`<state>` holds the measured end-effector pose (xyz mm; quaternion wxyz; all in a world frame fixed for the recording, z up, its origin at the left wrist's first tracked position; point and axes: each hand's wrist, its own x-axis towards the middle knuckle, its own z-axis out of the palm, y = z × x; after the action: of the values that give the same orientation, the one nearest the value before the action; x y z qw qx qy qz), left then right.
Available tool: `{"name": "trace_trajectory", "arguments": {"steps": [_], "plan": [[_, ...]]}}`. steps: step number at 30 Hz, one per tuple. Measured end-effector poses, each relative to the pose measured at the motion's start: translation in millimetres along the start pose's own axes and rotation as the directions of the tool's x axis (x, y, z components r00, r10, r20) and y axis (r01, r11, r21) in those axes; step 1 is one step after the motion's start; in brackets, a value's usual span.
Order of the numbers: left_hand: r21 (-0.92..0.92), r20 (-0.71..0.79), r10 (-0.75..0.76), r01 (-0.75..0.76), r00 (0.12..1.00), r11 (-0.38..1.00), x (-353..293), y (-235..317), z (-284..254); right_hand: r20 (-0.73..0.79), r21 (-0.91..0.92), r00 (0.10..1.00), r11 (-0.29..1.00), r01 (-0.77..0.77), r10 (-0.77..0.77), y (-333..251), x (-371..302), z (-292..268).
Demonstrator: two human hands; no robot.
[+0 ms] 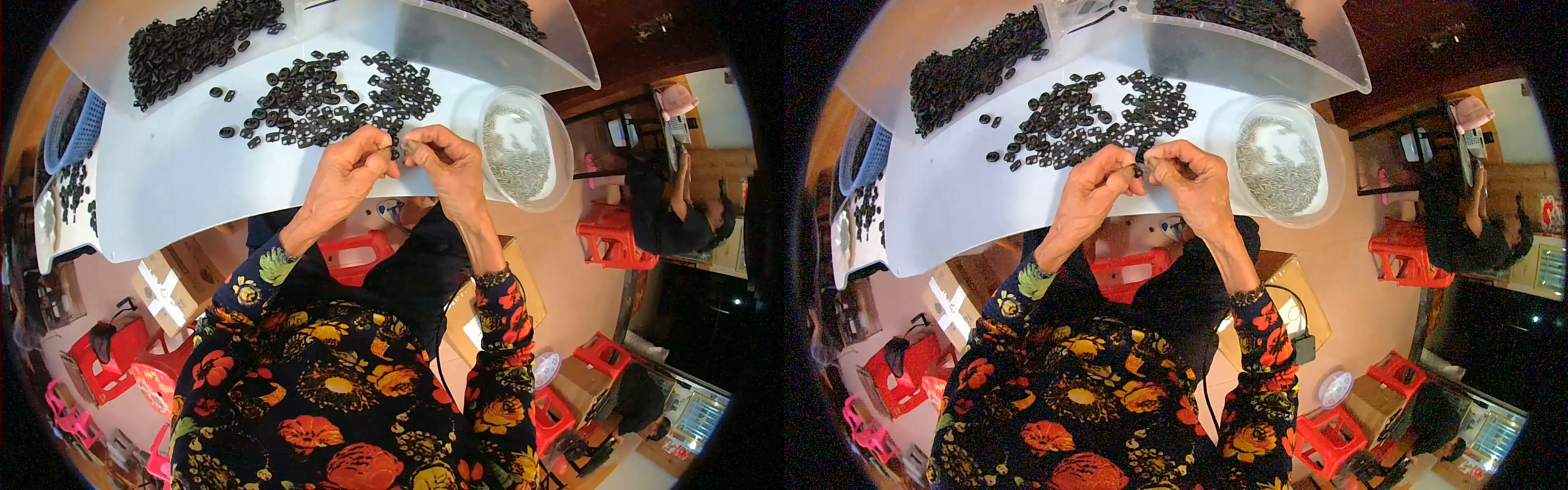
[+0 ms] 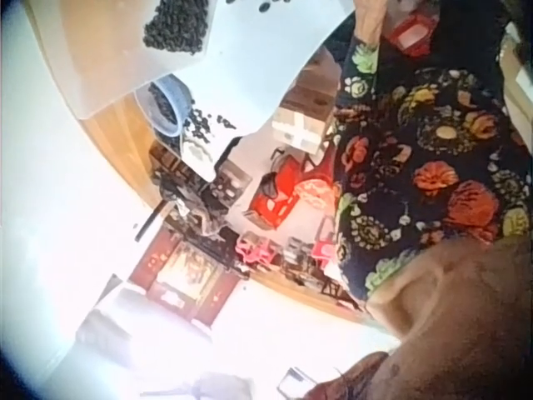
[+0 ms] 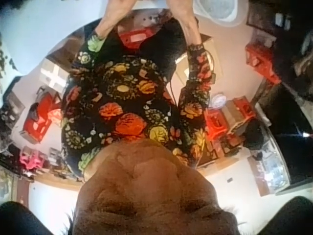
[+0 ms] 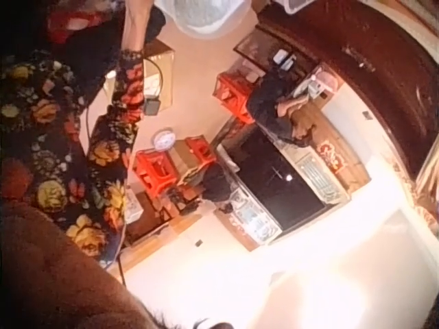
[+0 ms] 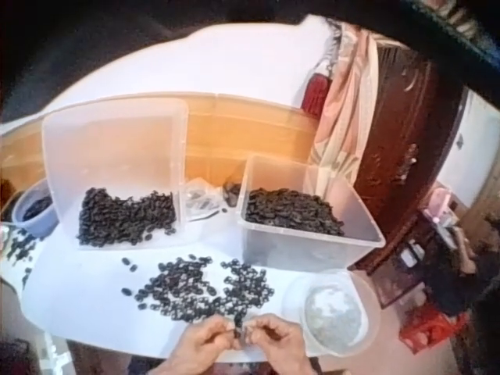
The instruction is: The person inserts small pins into black plastic components by hand.
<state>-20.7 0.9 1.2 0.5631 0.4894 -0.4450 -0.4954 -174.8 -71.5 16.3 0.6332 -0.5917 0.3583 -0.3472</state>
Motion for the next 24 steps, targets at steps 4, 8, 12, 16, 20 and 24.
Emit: {"name": "trace_trajectory", "arguments": {"steps": [4,8,12,16,20,24], "plan": [[0.025,-0.014,0.038,-0.038,0.999,0.999,0,-3,1,-0.023,0.05,1.0,0.999,0.007,-0.006,5,0,2],[0.017,-0.029,0.046,-0.045,0.999,0.999,-1,-7,2,-0.012,0.071,1.0,0.997,0.012,-0.011,3,-2,7],[0.024,-0.036,0.045,-0.045,0.998,0.999,0,-12,2,-0.03,0.025,0.999,0.999,0.035,-0.035,3,-3,10],[0.063,-0.049,0.076,-0.073,0.996,0.995,1,-14,4,0.008,0.034,0.991,0.99,0.135,-0.135,10,-3,11],[0.218,-0.067,0.168,-0.15,0.983,0.964,2,-17,4,-0.007,-0.137,0.986,0.977,0.166,-0.168,3,-2,13],[0.042,-0.069,0.172,-0.17,0.983,0.985,3,-18,7,0.026,-0.04,0.998,0.997,0.061,-0.06,2,-3,6]]}}
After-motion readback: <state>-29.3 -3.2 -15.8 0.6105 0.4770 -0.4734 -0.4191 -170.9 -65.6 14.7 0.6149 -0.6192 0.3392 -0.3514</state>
